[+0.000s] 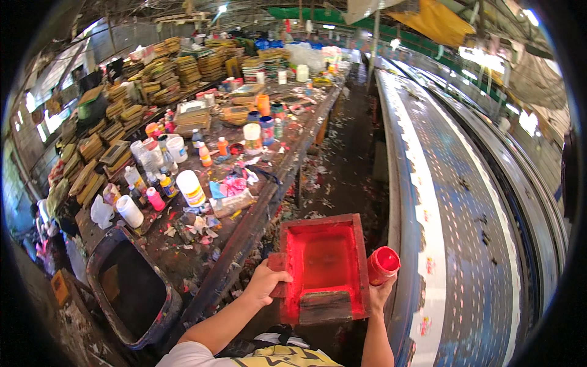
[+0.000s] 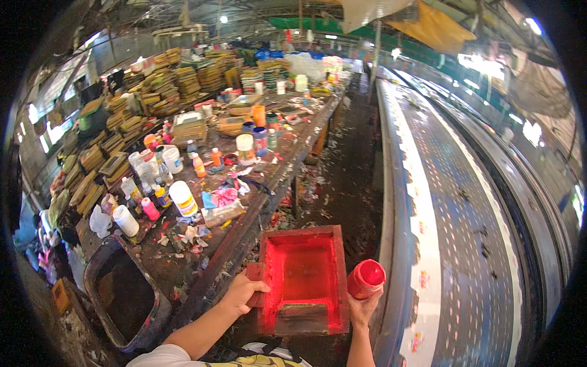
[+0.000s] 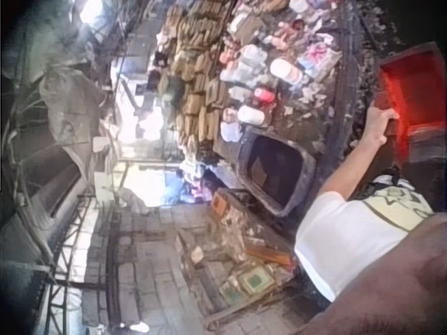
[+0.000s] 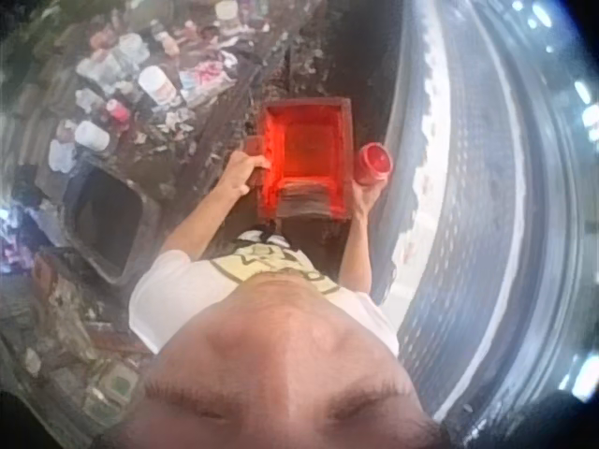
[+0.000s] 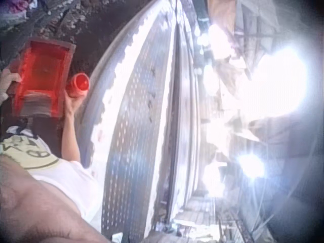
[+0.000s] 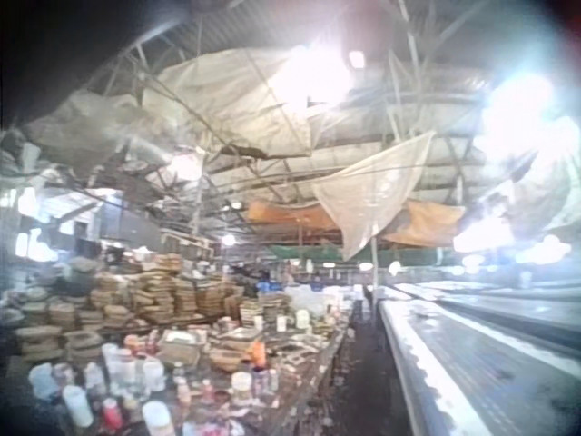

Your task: The person cleans a red screen-printing frame with a cloth, then pours red ink into a container and uses a squeegee to spread the ink across the screen. The person repeatedly wipes the squeegee and screen with a cloth while working at a cluttered workbench.

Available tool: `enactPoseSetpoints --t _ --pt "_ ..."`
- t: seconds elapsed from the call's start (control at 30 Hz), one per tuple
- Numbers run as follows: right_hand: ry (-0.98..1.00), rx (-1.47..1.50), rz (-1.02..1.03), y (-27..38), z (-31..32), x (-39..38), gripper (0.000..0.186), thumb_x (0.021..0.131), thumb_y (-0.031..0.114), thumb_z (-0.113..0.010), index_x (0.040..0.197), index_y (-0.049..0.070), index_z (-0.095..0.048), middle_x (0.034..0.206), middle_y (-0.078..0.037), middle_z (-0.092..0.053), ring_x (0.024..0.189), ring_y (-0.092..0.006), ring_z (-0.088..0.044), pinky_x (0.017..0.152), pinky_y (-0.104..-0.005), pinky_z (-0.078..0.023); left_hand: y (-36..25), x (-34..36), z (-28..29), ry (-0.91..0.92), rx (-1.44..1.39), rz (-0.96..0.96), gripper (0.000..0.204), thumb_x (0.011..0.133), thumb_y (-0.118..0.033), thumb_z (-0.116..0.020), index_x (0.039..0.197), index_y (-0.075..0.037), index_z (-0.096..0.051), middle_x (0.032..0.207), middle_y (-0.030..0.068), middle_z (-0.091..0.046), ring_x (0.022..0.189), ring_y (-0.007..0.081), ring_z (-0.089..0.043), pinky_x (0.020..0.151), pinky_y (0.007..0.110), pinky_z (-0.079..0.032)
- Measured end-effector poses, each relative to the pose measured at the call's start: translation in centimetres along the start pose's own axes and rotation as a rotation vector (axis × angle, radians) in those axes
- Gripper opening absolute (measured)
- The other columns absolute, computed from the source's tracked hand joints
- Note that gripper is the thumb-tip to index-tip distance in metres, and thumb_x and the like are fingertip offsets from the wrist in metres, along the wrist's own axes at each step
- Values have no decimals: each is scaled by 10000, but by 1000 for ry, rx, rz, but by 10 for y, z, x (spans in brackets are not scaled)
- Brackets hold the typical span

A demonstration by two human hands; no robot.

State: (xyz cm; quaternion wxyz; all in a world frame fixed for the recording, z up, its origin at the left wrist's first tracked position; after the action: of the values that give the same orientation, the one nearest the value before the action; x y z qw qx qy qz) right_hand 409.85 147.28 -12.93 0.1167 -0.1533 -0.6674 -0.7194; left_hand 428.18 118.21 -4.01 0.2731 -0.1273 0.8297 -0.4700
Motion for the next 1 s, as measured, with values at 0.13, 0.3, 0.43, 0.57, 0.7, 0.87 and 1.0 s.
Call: enactPoseSetpoints --t 0.13,0.3,0.43,0.57,0.7,0.87,1.0 --pt "76 185 -59 -15 -70 52 998 706 191 -971 1486 49 -365 1366 -125 -551 1251 -247 -566 1058 -396 -468 -41 62 -3 -38 35 -35 473 729 110 -741 1160 -45 -621 1024 55 -694 894 201 -702 812 382 -586" --pt "91 115 -42 -65 -134 116 1022 710 206 -970 1505 37 -350 1402 -143 -542 1267 -261 -567 1072 -400 -458 -74 154 -5 -69 31 -22 494 727 123 -730 1178 -45 -619 1037 61 -696 915 214 -706 822 395 -588" --pt "87 -38 -80 -96 -171 170 1058 708 248 -965 1526 18 -333 1424 -169 -537 1307 -291 -558 1092 -408 -444 -81 231 -7 -128 -22 -7 503 721 124 -750 1180 -30 -613 1054 75 -700 922 213 -712 817 390 -593" --pt "87 -74 -90 -140 -205 243 1081 691 269 -968 1528 13 -334 1402 -166 -550 1291 -291 -567 1093 -407 -447 -83 326 -20 -130 -78 -4 506 718 121 -760 1177 -28 -605 1062 80 -702 918 210 -712 807 382 -594" --pt "88 -87 -134 -163 -249 338 1079 685 266 -973 1523 17 -341 1404 -167 -548 1290 -282 -568 1089 -405 -454 -102 425 -54 -170 -53 -36 498 720 134 -745 1167 -36 -606 1040 76 -702 914 221 -718 811 399 -601" --pt "87 -51 -117 -204 -308 474 1128 641 293 -1008 1517 22 -351 1421 -176 -551 1316 -277 -559 1091 -402 -458 -131 561 -106 -161 -31 -85 506 714 128 -760 1165 -31 -595 1027 78 -695 900 211 -716 798 394 -610" --pt "142 -57 -141 -221 -358 579 1121 648 308 -1004 1517 20 -356 1427 -179 -554 1316 -282 -564 1098 -402 -454 -162 653 -149 -201 -45 -91 538 702 136 -754 1184 -34 -585 1024 78 -693 894 215 -714 789 401 -611"
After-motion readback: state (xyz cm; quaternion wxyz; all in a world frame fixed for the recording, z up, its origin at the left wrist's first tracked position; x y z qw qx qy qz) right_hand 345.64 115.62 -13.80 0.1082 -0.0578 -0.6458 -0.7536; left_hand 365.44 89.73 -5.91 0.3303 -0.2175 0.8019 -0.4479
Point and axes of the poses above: each hand's wrist, its own x-axis towards the middle knuckle, its own z-axis out of the back of the hand, y = z × x, the point moved 2 cm from there along x, towards the middle knuckle
